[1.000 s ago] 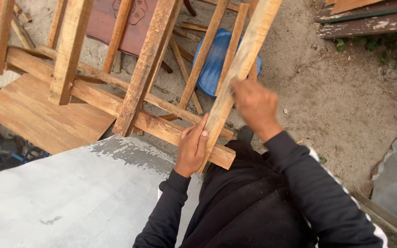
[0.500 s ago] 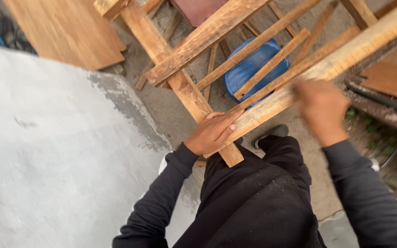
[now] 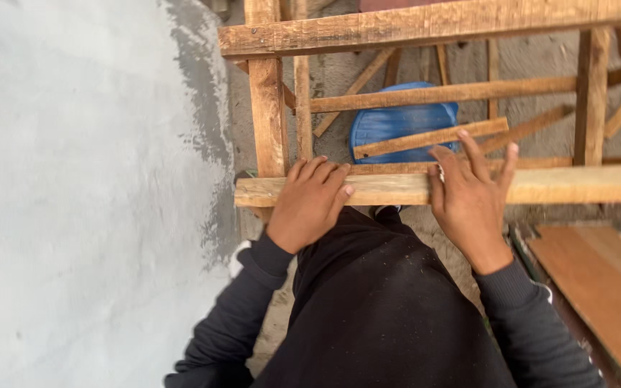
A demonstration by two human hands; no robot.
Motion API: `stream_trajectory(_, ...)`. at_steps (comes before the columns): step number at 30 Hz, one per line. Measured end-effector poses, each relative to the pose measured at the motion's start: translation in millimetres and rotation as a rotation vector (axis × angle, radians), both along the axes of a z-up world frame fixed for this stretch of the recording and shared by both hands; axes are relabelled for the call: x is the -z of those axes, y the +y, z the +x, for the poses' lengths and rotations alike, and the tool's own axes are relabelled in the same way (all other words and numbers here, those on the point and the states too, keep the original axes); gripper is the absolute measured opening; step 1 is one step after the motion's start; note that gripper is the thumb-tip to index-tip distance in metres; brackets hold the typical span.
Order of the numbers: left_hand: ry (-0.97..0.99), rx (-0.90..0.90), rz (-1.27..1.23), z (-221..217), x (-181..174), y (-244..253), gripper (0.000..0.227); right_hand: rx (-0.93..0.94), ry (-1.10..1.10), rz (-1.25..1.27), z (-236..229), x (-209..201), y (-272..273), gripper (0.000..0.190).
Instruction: The person sands and wipes the joints and surfaces of a large wooden frame using sandpaper and a cloth, handling different beams one at a time.
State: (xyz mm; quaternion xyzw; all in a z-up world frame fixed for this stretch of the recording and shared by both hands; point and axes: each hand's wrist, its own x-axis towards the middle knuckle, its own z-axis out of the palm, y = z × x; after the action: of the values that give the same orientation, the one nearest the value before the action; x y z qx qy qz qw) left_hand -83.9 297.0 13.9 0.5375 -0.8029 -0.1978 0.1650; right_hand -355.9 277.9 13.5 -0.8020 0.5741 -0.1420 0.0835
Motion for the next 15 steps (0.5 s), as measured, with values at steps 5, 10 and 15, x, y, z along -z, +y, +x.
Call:
stream_trajectory(5,0.028,-0.369,-0.057,-68,8,-1,0.033,-0.063,0.141,0.107,-33,1,-16,0.028)
stream_trajectory(10,0.031,-0.470,-0.139,-72,6,-3,0.033,-0.332,0.000,0.157,-2,16,-28,0.038)
stream_trajectory(15,-0.005,-0.496,-0.179,-75,10,-3,0.030,-0.314,0.156,0.189,-54,18,-49,0.047)
